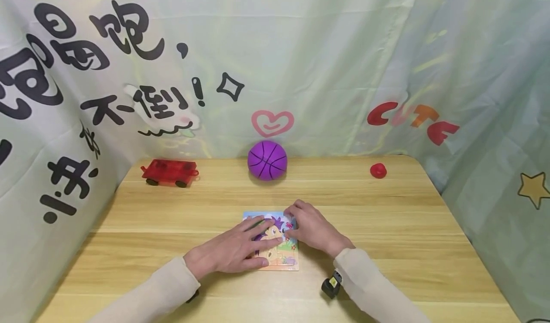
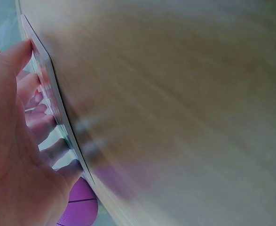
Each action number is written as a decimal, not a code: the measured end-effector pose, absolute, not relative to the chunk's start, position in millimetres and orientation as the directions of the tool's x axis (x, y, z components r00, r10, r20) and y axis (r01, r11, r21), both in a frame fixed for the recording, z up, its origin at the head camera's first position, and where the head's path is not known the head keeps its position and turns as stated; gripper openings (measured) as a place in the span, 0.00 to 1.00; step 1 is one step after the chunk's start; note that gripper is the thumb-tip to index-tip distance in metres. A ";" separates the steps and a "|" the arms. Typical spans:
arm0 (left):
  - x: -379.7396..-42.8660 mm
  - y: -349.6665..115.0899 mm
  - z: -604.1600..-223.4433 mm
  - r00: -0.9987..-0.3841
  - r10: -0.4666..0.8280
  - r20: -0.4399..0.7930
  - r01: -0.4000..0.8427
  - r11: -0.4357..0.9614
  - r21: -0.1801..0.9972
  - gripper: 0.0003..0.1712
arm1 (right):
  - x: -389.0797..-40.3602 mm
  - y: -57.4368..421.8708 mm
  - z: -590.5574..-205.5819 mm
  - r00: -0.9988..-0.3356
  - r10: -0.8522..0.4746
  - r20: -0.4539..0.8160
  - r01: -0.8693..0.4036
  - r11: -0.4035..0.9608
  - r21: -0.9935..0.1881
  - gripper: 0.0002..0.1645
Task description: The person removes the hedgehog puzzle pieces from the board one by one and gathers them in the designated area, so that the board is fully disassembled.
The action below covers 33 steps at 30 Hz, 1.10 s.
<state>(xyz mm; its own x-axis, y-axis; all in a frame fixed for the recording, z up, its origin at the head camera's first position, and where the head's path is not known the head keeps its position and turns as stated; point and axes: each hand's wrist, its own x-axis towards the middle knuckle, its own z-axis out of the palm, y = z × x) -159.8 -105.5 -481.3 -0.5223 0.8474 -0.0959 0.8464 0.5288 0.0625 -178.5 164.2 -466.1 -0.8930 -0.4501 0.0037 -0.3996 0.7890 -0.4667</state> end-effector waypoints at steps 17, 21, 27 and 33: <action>-159.3 -111.2 -481.0 -0.530 0.842 -0.100 0.840 0.538 0.074 0.35 | -169.0 153.6 -462.0 -0.887 -0.462 0.013 -0.427 0.808 -0.406 0.36; -159.8 -110.8 -481.1 -0.529 0.843 -0.100 0.839 0.537 0.091 0.34 | -172.8 156.0 -462.5 -0.879 -0.477 0.015 -0.434 0.786 -0.440 0.34; -160.1 -108.2 -480.9 -0.523 0.846 -0.105 0.838 0.533 0.117 0.34 | -183.1 163.6 -462.3 -0.867 -0.496 -0.056 -0.399 0.757 -0.517 0.32; -161.6 -105.3 -482.0 -0.526 0.844 -0.106 0.836 0.536 0.115 0.35 | -191.7 166.4 -461.8 -0.865 -0.493 -0.095 -0.365 0.748 -0.555 0.32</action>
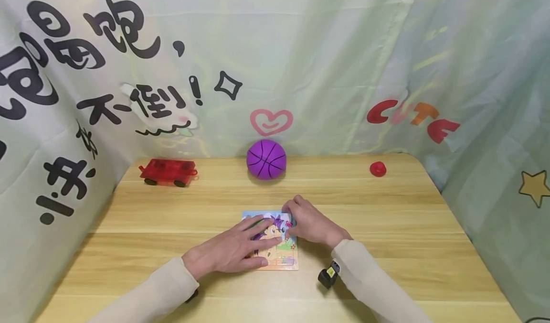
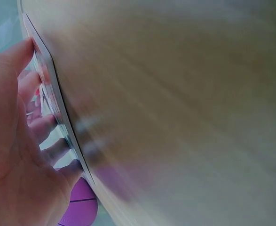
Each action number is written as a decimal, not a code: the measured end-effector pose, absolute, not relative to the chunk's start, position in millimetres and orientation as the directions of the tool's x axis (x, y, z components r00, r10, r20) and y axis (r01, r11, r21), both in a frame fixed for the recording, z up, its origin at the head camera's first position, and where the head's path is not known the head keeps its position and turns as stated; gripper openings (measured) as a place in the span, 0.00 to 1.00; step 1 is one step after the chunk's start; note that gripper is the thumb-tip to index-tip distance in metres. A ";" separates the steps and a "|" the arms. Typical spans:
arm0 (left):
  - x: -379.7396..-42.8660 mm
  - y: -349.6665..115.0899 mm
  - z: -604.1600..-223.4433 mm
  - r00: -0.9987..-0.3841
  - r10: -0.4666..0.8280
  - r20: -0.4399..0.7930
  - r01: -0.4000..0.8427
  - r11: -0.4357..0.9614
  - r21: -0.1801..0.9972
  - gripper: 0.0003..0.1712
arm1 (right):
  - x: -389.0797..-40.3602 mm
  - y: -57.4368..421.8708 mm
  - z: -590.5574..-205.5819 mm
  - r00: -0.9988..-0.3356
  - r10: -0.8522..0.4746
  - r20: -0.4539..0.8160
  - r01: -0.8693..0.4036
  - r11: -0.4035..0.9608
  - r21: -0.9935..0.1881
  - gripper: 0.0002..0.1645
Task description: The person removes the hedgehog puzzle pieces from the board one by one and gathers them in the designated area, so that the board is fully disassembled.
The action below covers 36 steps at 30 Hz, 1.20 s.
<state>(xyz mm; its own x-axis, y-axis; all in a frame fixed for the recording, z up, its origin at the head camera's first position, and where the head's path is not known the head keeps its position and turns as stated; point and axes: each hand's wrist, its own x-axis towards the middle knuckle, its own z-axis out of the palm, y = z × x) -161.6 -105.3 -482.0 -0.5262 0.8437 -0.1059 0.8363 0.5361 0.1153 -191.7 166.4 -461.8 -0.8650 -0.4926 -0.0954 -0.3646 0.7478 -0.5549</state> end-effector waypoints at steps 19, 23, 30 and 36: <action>-160.0 -104.7 -479.5 -0.529 0.839 -0.125 0.833 0.542 0.112 0.35 | -189.5 176.7 -473.5 -0.840 -0.542 0.005 -0.416 0.639 -0.647 0.15; -159.8 -104.6 -479.6 -0.525 0.843 -0.114 0.838 0.536 0.101 0.34 | -191.1 178.0 -477.8 -0.851 -0.525 0.033 -0.397 0.600 -0.695 0.13; -160.8 -103.9 -480.1 -0.527 0.844 -0.105 0.837 0.536 0.112 0.34 | -193.5 181.9 -481.4 -0.875 -0.482 0.043 -0.329 0.528 -0.783 0.09; -160.0 -103.9 -480.0 -0.531 0.839 -0.115 0.831 0.543 0.120 0.34 | -193.6 194.3 -477.6 -0.881 -0.471 0.034 -0.279 0.460 -0.843 0.09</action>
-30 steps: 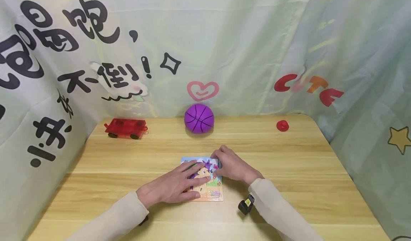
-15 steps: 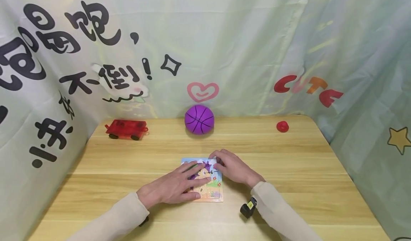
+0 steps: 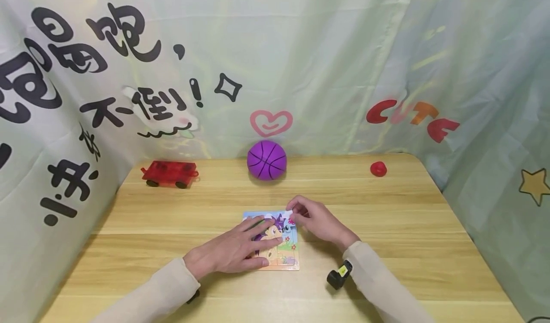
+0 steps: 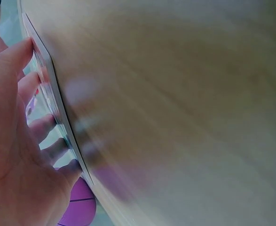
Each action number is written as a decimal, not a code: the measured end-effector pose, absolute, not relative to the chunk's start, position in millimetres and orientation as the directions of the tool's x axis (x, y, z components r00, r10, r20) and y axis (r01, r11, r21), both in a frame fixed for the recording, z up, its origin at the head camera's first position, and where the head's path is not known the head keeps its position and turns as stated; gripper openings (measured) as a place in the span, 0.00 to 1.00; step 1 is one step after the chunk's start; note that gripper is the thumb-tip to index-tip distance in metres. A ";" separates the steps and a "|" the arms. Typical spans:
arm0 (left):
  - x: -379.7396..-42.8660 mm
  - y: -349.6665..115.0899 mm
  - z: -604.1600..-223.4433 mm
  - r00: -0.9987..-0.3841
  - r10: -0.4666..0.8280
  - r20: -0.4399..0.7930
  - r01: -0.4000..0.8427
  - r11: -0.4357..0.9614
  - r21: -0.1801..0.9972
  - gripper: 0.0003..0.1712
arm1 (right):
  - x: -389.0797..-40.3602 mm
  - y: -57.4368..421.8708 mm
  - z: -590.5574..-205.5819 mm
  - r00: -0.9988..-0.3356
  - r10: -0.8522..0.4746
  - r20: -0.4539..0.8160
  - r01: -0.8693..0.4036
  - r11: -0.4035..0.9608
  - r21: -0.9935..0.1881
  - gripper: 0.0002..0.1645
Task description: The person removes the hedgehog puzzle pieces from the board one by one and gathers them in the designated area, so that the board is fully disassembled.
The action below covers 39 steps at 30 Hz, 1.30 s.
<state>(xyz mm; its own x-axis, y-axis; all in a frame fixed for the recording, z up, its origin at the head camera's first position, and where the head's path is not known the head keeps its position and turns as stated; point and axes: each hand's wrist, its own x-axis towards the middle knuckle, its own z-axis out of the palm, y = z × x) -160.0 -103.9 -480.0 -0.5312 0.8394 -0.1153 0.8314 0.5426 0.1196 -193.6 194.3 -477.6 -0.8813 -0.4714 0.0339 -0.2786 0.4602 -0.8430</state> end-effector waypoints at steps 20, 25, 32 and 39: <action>-161.3 -103.8 -482.6 -0.516 0.851 -0.092 0.844 0.524 0.110 0.34 | -187.1 283.2 -462.2 -0.943 -0.326 -0.057 -0.134 0.534 -0.834 0.13; -161.9 -103.8 -481.6 -0.523 0.847 -0.096 0.843 0.531 0.088 0.34 | -187.4 310.6 -460.1 -0.948 -0.315 -0.040 -0.159 0.579 -0.800 0.12; -160.9 -104.4 -479.7 -0.534 0.838 -0.110 0.837 0.543 0.073 0.34 | -181.9 343.8 -464.1 -0.954 -0.297 -0.050 -0.143 0.592 -0.793 0.13; -160.4 -104.1 -482.7 -0.538 0.835 -0.113 0.834 0.547 0.068 0.34 | -178.8 367.8 -470.0 -0.957 -0.282 -0.063 -0.123 0.596 -0.794 0.15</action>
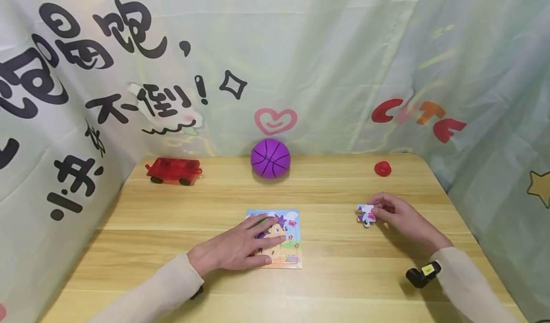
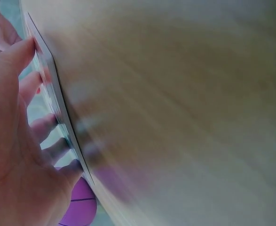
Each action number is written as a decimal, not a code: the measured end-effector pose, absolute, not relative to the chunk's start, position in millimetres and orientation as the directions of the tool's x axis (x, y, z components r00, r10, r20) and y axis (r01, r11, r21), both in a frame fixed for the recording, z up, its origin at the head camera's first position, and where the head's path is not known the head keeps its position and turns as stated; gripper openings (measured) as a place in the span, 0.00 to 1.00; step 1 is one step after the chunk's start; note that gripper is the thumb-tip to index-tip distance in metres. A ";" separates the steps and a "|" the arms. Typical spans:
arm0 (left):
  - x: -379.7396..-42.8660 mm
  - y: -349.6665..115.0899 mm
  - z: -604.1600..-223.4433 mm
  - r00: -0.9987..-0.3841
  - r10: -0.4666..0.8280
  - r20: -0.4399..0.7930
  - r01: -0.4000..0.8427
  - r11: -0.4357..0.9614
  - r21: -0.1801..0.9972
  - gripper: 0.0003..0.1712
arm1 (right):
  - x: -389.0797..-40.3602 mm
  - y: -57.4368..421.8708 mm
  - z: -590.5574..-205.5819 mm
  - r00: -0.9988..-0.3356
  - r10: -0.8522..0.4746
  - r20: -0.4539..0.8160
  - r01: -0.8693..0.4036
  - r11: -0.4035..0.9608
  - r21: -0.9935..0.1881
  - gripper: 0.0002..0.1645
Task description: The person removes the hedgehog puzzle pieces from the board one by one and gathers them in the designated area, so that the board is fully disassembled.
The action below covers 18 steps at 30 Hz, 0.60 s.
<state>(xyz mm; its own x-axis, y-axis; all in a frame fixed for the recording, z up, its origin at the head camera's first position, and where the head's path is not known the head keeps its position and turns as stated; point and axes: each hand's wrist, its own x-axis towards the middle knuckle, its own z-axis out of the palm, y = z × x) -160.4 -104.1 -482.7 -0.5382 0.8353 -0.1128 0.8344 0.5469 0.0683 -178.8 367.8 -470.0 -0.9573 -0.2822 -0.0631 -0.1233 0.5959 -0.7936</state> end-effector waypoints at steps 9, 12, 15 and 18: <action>-160.4 -104.0 -480.3 -0.535 0.837 -0.116 0.835 0.544 0.076 0.34 | -181.5 390.3 -474.1 -0.963 -0.265 -0.055 -0.129 0.625 -0.770 0.14; -160.5 -104.2 -480.6 -0.535 0.837 -0.117 0.834 0.545 0.082 0.34 | -182.0 394.7 -476.0 -0.964 -0.256 -0.069 -0.118 0.647 -0.753 0.15; -160.6 -104.5 -481.2 -0.536 0.836 -0.121 0.833 0.547 0.087 0.34 | -182.3 396.6 -476.7 -0.966 -0.244 -0.081 -0.109 0.674 -0.731 0.16; -160.7 -104.9 -481.6 -0.539 0.834 -0.122 0.831 0.550 0.089 0.34 | -183.4 396.7 -476.6 -0.968 -0.237 -0.088 -0.106 0.697 -0.709 0.17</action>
<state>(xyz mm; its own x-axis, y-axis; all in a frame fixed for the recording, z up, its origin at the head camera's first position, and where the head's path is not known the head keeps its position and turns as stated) -160.7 -104.9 -481.6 -0.5388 0.8336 -0.1219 0.8305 0.5498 0.0889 -183.4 396.7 -476.6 -0.9676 -0.2366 -0.0885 -0.1057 0.6973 -0.7089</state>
